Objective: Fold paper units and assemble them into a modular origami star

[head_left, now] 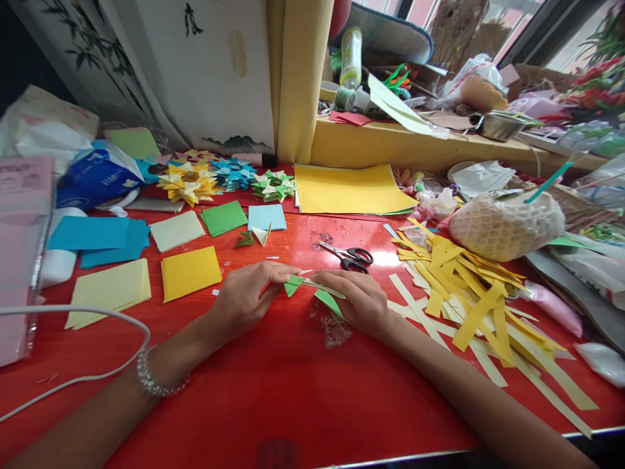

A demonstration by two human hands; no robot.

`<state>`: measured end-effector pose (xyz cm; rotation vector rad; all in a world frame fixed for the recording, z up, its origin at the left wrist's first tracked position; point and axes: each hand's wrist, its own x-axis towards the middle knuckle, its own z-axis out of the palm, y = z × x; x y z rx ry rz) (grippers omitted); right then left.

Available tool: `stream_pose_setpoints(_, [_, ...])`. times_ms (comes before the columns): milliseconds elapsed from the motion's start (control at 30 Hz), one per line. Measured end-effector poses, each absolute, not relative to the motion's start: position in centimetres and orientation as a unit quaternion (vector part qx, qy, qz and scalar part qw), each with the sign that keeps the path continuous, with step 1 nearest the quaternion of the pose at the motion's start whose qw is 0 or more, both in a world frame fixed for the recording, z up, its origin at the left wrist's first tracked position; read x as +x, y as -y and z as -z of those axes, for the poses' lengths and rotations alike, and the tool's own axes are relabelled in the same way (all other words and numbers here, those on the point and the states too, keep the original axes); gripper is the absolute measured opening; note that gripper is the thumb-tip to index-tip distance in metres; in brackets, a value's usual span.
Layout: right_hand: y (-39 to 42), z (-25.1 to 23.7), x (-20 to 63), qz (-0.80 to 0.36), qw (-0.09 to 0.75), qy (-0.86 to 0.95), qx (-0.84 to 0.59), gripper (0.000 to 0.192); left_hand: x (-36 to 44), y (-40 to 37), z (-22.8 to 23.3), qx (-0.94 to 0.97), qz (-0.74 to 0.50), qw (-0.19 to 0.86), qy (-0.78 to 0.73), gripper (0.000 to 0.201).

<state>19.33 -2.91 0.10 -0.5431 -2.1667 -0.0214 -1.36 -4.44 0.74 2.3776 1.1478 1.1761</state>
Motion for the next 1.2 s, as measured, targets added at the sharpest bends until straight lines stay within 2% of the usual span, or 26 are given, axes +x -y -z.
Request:
stream_pose_setpoints(933, [2.7, 0.1, 19.66, 0.006, 0.417, 0.888, -0.194, 0.027, -1.3, 4.15, -0.48, 0.833, -0.416, 0.111, -0.347, 0.008])
stream_pose_setpoints(1100, [2.75, 0.11, 19.45, 0.013, 0.4, 0.887, -0.229, 0.021, -1.28, 4.33, -0.87, 0.831, -0.395, 0.138, -0.366, 0.009])
stream_pose_setpoints(1200, [2.58, 0.27, 19.33, -0.014, 0.381, 0.887, -0.26, 0.015, -1.17, 4.43, -1.3, 0.804, -0.37, 0.197, -0.421, 0.007])
